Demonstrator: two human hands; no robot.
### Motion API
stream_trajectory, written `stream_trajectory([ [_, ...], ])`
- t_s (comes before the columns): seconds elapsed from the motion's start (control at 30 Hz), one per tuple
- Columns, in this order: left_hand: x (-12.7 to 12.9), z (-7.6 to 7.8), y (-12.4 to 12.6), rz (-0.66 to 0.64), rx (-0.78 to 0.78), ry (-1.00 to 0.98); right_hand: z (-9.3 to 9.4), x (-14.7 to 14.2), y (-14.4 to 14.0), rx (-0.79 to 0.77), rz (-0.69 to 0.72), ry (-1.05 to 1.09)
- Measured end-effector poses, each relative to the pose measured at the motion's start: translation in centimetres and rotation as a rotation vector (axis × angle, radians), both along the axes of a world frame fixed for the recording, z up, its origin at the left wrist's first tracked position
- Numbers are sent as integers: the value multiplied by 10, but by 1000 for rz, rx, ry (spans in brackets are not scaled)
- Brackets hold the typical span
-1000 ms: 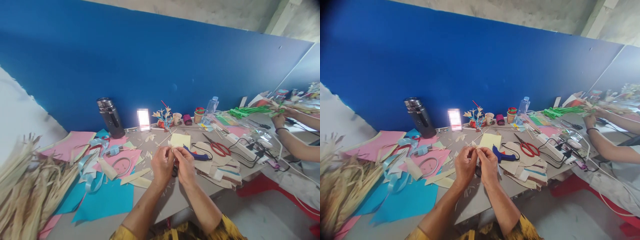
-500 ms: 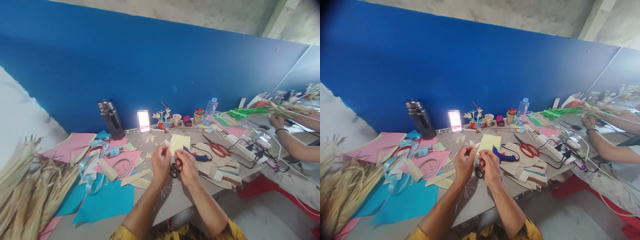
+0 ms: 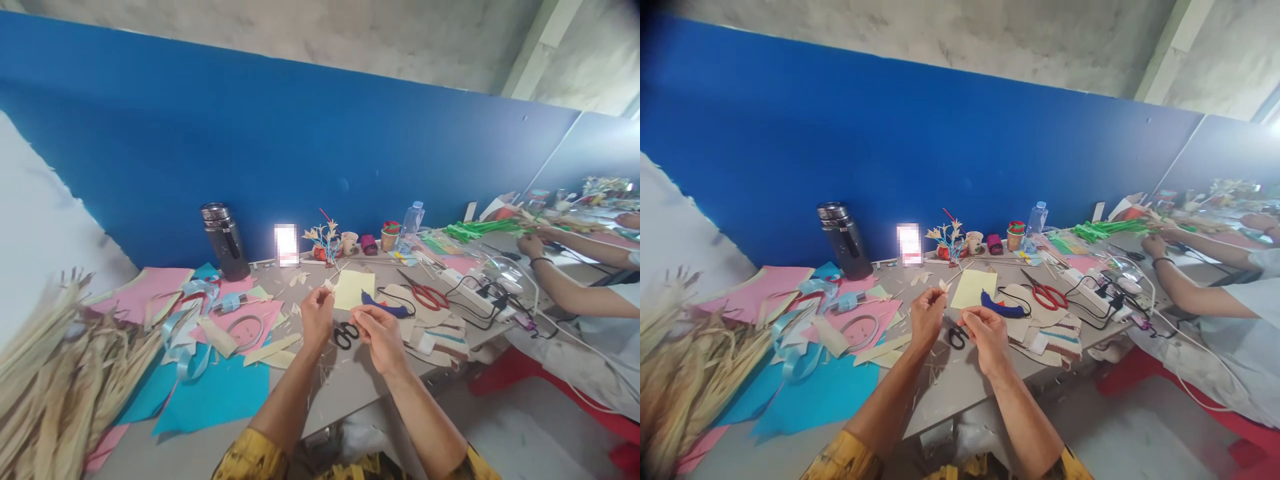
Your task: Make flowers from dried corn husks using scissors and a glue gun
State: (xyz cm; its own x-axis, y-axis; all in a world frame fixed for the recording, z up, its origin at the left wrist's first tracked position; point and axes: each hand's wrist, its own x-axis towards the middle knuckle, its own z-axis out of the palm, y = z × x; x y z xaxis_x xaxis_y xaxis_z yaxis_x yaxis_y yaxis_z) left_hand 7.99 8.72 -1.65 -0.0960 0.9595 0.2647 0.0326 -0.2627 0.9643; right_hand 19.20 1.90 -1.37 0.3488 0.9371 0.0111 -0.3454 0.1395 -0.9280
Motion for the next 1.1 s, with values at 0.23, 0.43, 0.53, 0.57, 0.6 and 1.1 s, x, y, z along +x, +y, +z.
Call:
stream_trajectory([
  [0.23, 3, 6, -4, -50, -75, -60, 1, 11, 2, -34, -7, 128],
  [0.43, 0, 9, 1, -66, -136, -169, 8, 11, 17, -18, 19, 83],
  [0.53, -2, 12, 0, -89, -152, -193, 8, 8, 26, -15, 46, 31],
  [0.57, -2, 14, 0, -99, -154, -197, 9, 7, 30, -15, 47, 24],
  [0.6, -3, 16, -1, -108, -156, -202, 10, 6, 33, -15, 46, 16],
  [1.1, -30, 35, -9, 78, 243, 256, 27, -5, 50, 108, 188, 160],
])
